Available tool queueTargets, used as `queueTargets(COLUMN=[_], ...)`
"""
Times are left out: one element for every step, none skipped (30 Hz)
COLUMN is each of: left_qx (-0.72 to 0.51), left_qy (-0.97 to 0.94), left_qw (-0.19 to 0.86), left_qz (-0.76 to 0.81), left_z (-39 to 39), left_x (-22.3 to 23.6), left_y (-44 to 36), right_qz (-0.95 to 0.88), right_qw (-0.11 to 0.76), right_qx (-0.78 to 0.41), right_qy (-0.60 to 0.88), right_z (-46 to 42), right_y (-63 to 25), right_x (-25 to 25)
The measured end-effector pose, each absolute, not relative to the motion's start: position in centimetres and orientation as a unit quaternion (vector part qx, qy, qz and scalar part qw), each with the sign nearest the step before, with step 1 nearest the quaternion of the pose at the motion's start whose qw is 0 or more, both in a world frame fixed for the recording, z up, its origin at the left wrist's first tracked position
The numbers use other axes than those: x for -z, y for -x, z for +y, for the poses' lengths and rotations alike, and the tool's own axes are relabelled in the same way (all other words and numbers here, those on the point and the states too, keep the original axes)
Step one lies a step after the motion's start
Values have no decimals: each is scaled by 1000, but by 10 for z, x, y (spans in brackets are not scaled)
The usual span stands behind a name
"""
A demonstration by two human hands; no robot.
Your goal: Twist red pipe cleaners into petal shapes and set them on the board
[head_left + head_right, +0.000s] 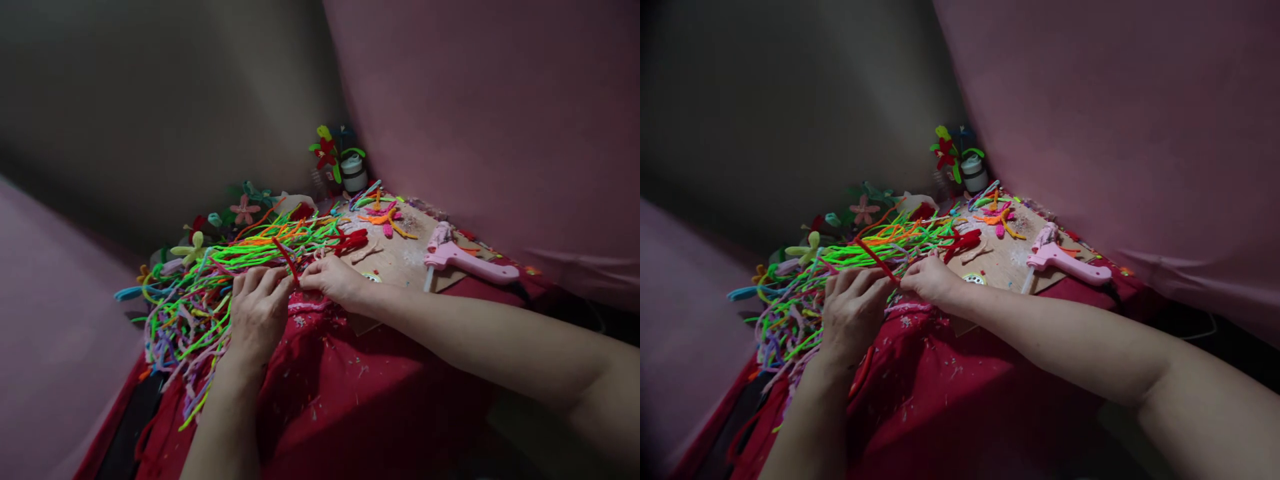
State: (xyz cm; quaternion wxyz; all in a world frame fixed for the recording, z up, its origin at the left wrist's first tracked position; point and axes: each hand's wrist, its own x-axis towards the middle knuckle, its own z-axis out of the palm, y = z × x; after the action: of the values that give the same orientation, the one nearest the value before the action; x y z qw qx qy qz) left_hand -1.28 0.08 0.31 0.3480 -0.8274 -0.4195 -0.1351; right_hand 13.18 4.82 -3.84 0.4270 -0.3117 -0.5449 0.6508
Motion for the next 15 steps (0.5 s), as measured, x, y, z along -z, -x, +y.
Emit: queueTargets(left_qx=[116, 104, 103, 112, 128, 146, 164, 179, 193, 208, 229, 253, 277, 300, 320], left_qy=[834, 841, 846, 849, 847, 840, 825, 800, 766, 726, 683, 639, 599, 566, 542], left_qw=[339, 320, 291, 249, 192, 124, 45, -40, -129, -215, -293, -364, -425, -474, -514], left_qz=[-419, -423, -434, -453, -478, -508, -540, -572, -600, -619, -629, -629, -620, -603, -583], left_z=[0, 0, 0, 0, -1, -1, -1, -1, -1, 0, 0, 1, 3, 3, 4], left_x=[-4, -5, -5, -5, -6, -6, -7, -8, -9, -10, -10, -10, -9, -9, -8], left_y=[12, 11, 10, 10, 11, 11, 13, 14, 16, 18, 20, 22, 23, 24, 25], right_qz=[-570, -598, -628, -661, -694, -725, -751, -774, -791, -804, -814, -822, -828, -830, -828], right_qw=[419, 410, 401, 392, 385, 380, 377, 375, 375, 376, 381, 389, 400, 414, 430], right_qx=[-630, -603, -571, -532, -489, -444, -401, -365, -336, -316, -301, -285, -268, -252, -241], right_qy=[321, 333, 345, 356, 362, 366, 364, 358, 347, 333, 319, 304, 288, 275, 266], right_z=[50, 50, 51, 50, 49, 46, 44, 41, 38, 35, 32, 30, 28, 26, 26], right_y=[-132, -132, -132, -133, -134, -134, -135, -135, -136, -136, -136, -136, -136, -136, -136], right_x=[39, 40, 40, 39, 39, 38, 37, 36, 36, 36, 36, 36, 37, 37, 37])
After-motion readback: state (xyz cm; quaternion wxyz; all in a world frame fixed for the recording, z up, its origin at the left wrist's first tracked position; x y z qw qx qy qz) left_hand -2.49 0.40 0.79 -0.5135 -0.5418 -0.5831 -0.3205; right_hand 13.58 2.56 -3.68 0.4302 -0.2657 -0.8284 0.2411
